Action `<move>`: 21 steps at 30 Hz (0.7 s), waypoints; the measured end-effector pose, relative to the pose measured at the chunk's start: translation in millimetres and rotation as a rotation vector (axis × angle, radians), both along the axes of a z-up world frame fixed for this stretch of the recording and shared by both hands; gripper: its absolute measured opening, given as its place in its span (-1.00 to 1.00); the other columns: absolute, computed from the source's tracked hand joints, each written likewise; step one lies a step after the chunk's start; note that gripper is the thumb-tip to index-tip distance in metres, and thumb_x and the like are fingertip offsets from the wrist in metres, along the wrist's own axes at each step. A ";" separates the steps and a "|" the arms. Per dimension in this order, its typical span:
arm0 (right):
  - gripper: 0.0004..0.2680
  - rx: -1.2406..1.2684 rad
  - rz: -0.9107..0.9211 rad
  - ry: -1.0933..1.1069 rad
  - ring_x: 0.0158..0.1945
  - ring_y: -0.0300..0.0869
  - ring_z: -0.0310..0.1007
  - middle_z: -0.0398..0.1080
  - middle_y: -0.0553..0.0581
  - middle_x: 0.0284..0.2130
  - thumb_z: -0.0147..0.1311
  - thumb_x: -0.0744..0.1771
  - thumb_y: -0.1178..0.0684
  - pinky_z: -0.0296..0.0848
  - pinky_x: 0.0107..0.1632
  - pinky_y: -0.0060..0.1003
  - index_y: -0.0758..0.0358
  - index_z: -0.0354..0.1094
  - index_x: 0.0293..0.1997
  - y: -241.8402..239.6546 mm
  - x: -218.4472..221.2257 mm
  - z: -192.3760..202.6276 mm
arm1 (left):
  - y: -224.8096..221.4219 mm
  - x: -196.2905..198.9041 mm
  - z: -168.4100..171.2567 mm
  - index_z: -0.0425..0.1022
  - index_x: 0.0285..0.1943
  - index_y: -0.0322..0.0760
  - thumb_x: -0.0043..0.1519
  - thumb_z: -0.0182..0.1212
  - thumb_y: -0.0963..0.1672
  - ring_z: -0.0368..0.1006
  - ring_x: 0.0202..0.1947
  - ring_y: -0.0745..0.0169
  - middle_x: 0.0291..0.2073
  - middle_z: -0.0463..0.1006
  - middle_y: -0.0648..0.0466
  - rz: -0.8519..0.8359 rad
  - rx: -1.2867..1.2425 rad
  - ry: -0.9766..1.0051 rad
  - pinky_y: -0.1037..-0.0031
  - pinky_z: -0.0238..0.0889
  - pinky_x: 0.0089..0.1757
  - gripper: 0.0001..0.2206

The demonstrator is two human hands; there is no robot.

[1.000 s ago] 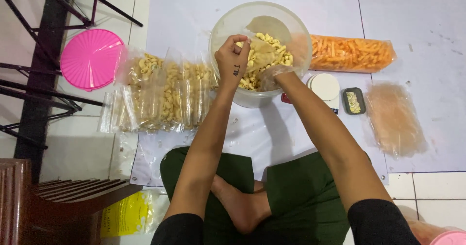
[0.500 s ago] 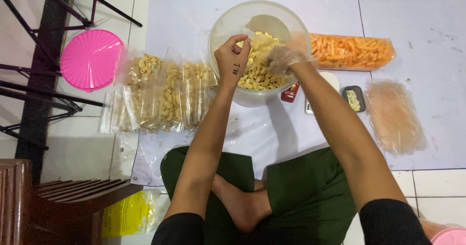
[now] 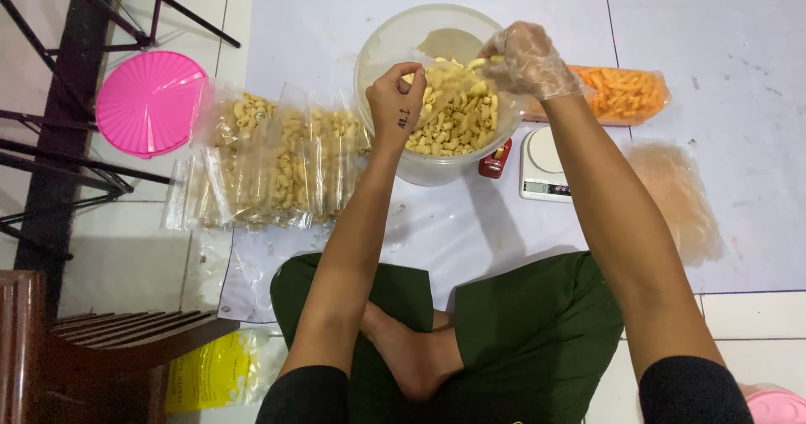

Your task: A person manually scoops macaroni-style snacks from a large bowl into individual plastic bags, weighs them on a digital scale, and organizes the finished bags.

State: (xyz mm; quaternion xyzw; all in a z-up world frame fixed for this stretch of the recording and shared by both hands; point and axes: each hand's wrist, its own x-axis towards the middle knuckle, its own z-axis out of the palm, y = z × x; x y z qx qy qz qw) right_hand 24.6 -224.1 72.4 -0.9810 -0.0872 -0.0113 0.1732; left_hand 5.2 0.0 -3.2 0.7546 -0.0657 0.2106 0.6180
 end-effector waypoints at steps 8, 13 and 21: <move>-0.84 0.114 -0.032 0.199 -0.55 -0.26 0.40 0.56 0.18 -0.31 0.18 0.24 0.27 0.56 -0.39 -0.51 0.21 0.59 -0.16 64.3 -14.3 29.6 | 0.3 0.0 1.3 0.70 -0.23 -0.36 0.16 0.31 -0.16 0.10 -0.73 0.50 -0.79 0.28 0.26 0.003 0.015 0.001 0.62 0.07 -0.57 -0.86; -0.82 0.125 0.013 -0.009 -0.44 -0.10 0.56 0.58 0.29 -0.36 0.18 0.13 0.34 0.63 -0.28 -0.38 0.36 0.58 -0.28 71.7 9.8 -20.7 | 0.9 0.0 2.9 0.71 -0.21 -0.35 0.17 0.31 -0.14 0.10 -0.72 0.50 -0.78 0.25 0.27 -0.023 0.021 0.046 0.62 0.09 -0.57 -0.84; -0.85 0.391 0.315 -0.560 -0.28 0.00 0.41 0.51 0.21 -0.34 0.02 0.11 0.31 0.47 -0.09 -0.16 0.33 0.43 -0.36 70.2 0.2 -22.9 | 0.8 -1.9 3.8 0.70 -0.21 -0.34 0.17 0.31 -0.17 0.11 -0.71 0.49 -0.77 0.27 0.26 -0.032 0.010 -0.019 0.61 0.06 -0.56 -0.88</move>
